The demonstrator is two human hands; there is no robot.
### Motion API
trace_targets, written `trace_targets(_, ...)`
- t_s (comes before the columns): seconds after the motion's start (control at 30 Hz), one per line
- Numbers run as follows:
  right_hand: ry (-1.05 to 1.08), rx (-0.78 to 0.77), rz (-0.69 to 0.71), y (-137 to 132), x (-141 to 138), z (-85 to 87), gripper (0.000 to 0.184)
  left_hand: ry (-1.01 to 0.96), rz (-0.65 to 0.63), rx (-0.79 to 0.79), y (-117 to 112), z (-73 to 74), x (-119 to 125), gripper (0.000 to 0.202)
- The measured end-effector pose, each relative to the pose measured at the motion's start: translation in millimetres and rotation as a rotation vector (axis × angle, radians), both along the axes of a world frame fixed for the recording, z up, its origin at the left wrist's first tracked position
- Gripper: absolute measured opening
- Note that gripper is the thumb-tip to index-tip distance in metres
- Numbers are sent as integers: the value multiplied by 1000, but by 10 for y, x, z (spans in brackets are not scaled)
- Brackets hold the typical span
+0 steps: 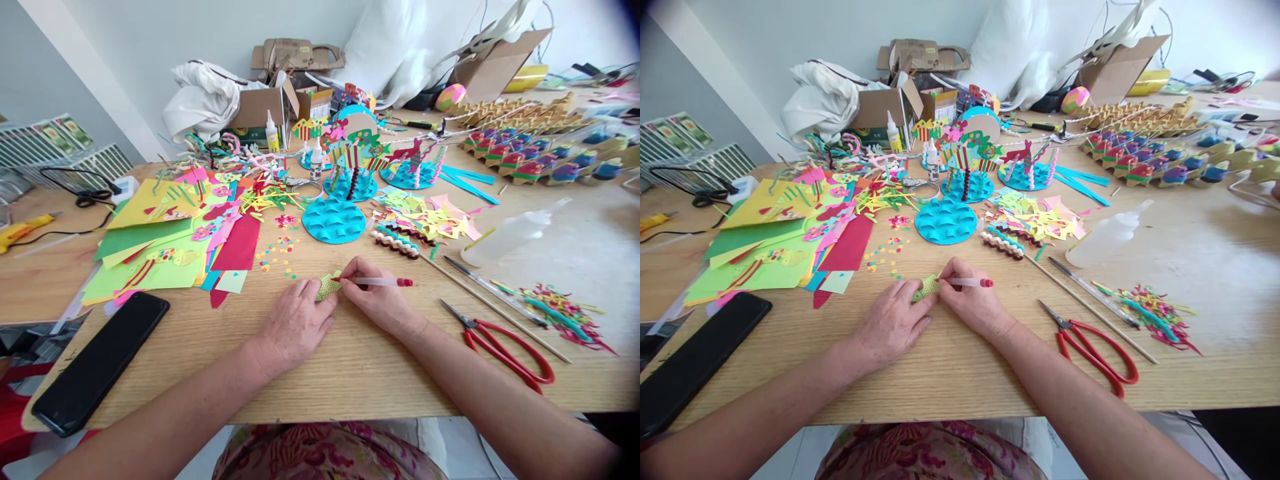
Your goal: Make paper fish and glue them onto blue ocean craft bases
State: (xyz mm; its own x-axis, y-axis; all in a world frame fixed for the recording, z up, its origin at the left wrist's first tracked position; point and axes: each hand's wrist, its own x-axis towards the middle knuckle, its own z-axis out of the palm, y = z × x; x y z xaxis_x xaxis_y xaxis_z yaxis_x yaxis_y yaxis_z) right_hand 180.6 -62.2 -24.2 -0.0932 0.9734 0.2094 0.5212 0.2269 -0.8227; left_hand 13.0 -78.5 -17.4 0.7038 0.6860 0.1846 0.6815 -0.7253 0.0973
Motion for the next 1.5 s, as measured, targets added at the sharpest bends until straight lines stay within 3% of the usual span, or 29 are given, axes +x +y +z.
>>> trace_targets(1.5,-11,-1,-2,10,-11,7,7,-17,3,-14,-2,-24,-13,31)
